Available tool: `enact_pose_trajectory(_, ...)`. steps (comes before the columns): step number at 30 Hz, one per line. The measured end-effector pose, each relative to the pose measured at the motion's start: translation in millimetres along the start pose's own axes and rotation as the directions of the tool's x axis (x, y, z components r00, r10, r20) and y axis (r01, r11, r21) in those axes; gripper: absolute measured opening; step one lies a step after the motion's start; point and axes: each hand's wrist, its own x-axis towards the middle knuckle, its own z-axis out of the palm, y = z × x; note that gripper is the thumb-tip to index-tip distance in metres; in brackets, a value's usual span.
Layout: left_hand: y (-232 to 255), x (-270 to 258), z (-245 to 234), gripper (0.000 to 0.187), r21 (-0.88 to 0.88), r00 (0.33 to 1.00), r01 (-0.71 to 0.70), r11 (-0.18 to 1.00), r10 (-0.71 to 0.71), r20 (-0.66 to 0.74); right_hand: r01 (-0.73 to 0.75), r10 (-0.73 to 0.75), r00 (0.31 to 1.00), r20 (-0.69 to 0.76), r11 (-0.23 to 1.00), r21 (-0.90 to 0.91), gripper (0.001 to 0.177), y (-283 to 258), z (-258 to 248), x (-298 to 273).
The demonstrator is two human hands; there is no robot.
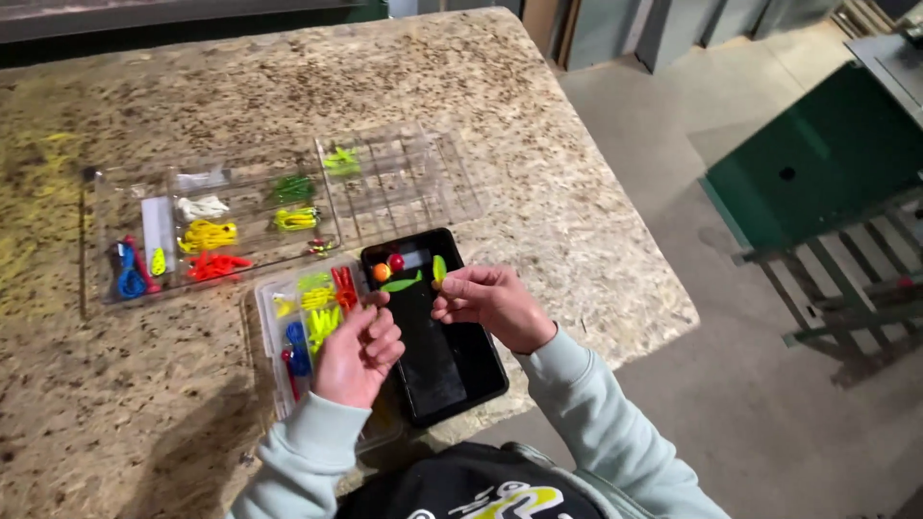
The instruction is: Organizing various fishing lures and soft plastics into a multi-compartment tackle box.
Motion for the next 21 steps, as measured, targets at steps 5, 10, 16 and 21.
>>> enact_pose_trajectory(5,14.0,-10.6,35.9,0.036,0.568,0.963,-0.264,0.78,0.178,0.203,-0.046,0.057,0.991,0.12,0.995,-0.091,0.014,-3.4,0.4,-17.3)
enact_pose_trajectory(10,13.5,4.6,28.6,0.021,0.774,0.876,-0.46,0.435,0.365,0.316,0.026,0.015,0.984,0.176,0.973,-0.231,0.018,-1.7,3.8,-12.3)
enact_pose_trajectory(16,-2.4,13.8,-4.1,0.021,0.71,0.905,-0.357,0.607,0.414,0.1,0.188,-0.111,0.974,0.196,0.882,-0.432,0.024,59.7,-22.1,42.4)
enact_pose_trajectory(21,-19.3,36.2,-52.0,0.028,0.613,0.921,-0.132,0.779,0.325,-0.215,0.326,-0.203,0.944,0.262,0.709,-0.625,0.021,106.2,-36.8,92.2)
